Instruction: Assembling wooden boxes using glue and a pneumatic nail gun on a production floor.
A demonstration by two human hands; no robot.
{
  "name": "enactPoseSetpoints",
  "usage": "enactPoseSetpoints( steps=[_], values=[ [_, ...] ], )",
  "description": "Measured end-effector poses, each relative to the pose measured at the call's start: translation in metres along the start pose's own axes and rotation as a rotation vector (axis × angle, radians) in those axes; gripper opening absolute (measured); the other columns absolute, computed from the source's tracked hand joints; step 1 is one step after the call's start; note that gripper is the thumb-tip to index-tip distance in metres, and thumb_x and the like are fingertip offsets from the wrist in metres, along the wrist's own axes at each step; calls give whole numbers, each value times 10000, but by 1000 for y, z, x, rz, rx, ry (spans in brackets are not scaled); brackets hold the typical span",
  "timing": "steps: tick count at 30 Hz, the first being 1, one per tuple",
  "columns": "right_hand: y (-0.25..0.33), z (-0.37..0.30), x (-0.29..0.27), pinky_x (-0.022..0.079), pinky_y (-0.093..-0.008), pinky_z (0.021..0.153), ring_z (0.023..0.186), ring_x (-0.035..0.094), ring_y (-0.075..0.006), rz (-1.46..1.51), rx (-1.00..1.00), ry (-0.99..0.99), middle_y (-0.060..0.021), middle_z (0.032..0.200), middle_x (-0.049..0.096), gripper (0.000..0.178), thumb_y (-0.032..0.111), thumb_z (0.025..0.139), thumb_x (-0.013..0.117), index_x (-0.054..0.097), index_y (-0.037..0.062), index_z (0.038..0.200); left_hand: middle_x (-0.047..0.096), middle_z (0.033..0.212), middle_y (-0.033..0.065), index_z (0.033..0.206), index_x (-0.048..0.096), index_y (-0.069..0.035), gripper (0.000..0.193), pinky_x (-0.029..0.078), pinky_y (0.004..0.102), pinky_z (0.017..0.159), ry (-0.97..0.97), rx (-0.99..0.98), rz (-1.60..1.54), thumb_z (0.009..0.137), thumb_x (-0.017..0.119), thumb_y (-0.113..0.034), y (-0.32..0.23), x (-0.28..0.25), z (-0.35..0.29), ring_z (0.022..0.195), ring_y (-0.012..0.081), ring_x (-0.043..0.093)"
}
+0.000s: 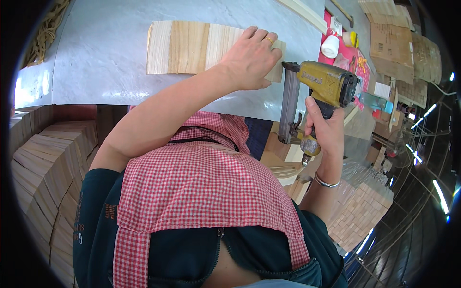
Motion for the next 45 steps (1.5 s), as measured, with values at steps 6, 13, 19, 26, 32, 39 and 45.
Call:
enactPoseSetpoints(
  steps=[6, 13, 19, 26, 32, 39, 45],
  values=[
    [5, 3, 0, 392, -218, 396, 408, 466, -79, -3, 25, -11, -1, 529, 540, 241, 217, 929, 726, 660, -1, 848, 551, 1278, 166, 1036, 669, -61, 510, 319, 442, 1126, 16, -3, -9, 676, 843, -379, 1, 0, 0, 1159, 315, 488],
    [29, 26, -2, 396, -220, 396, 410, 466, -80, -87, 0, -14, -4, 541, 543, 258, 234, 921, 738, 661, -8, 876, 572, 1162, 174, 1051, 670, -35, 554, 319, 446, 1103, -23, 10, 21, 673, 838, -403, 1, -1, 0, 1078, 319, 482],
    [32, 40, 1, 399, -224, 398, 414, 471, -82, -101, -14, 14, -8, 549, 550, 282, 251, 915, 745, 662, -18, 906, 566, 1148, 169, 1054, 674, -30, 555, 318, 450, 1103, -46, 18, 20, 674, 836, -401, 1, -2, 1, 1042, 312, 477],
    [36, 41, 1, 404, -224, 403, 419, 475, -83, -133, 9, 38, -9, 554, 553, 289, 256, 913, 743, 662, -21, 926, 542, 1287, 197, 1158, 627, -33, 682, 284, 486, 1156, 52, -15, -19, 655, 866, -426, 2, -3, -3, 1200, 347, 464],
    [35, 37, -9, 412, -222, 412, 422, 478, -84, -131, -31, 16, -7, 559, 557, 287, 255, 910, 743, 661, -20, 917, 402, 1546, 112, 1451, 469, -78, 989, 221, 531, 1231, 123, -103, 204, 636, 896, -443, 38, -67, -50, 1440, 305, 345],
    [31, -10, 5, 416, -218, 422, 423, 479, -82, -128, -17, -30, -4, 564, 561, 255, 226, 906, 747, 663, -14, 880, 517, 1417, 128, 1392, 523, -42, 908, 400, 415, 1144, 183, -279, 111, 585, 868, -275, 114, -108, -113, 1292, 320, 489],
    [24, -22, 25, 413, -216, 418, 424, 479, -80, -119, -24, 93, -2, 569, 561, 230, 203, 901, 755, 664, -6, 876, 571, 1322, 128, 1358, 543, -26, 881, 486, 382, 1036, 22, -148, 176, 552, 835, -230, 111, -74, -91, 1162, 310, 541]
  ],
)
Point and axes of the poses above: each hand's wrist, its own z-axis towards the middle knuckle, its own x-axis out of the palm, y = z × x, the point moved 6 cm from there along z, towards the middle knuckle
